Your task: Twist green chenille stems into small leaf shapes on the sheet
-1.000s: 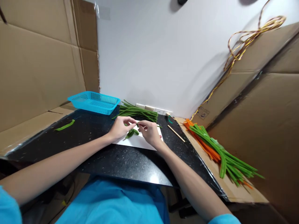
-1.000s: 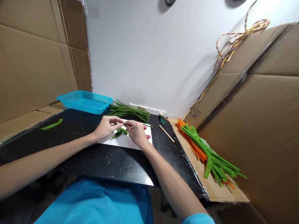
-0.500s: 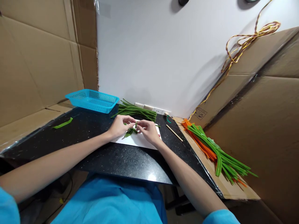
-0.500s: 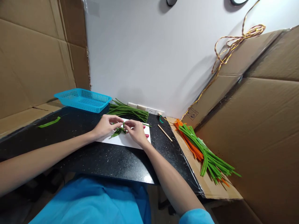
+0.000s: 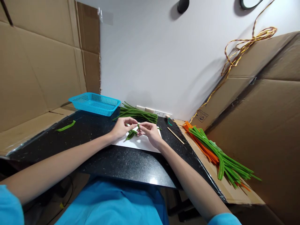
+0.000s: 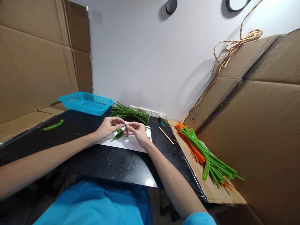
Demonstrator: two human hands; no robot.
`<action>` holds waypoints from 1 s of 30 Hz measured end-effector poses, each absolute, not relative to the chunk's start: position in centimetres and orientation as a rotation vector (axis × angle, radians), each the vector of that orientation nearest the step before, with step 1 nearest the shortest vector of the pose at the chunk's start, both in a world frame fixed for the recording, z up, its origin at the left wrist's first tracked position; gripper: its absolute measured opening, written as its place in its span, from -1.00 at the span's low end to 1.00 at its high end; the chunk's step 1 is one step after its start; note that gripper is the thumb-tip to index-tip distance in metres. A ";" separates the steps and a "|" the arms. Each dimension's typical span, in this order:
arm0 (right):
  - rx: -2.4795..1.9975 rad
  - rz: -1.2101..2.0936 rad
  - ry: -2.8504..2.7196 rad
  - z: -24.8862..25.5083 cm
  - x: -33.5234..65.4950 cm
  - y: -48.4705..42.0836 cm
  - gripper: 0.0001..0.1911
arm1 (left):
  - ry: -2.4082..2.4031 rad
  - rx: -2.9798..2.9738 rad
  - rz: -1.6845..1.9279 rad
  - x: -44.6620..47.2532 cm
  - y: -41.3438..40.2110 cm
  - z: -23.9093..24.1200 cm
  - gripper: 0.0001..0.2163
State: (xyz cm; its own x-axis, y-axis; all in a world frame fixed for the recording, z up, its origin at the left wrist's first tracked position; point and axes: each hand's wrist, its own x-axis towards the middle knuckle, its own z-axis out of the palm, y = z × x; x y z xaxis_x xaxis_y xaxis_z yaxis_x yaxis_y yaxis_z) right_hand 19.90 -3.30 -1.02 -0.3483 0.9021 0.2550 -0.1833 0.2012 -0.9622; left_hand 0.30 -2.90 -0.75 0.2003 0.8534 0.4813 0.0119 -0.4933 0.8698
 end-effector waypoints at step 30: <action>-0.768 1.032 -1.526 -0.8 19.9 -3.5 -0.61 | 0.867 1.701 1.364 0.3 -2.7 -1.3 -0.80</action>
State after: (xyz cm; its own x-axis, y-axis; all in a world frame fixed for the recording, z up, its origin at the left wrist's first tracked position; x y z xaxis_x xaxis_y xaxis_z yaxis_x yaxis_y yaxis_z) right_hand 19.88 -3.49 -0.85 -0.2031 0.8867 0.4153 -0.0558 0.4130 -0.9090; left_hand 0.32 -2.67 -1.25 0.1933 0.8705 0.4526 0.0407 -0.4680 0.8828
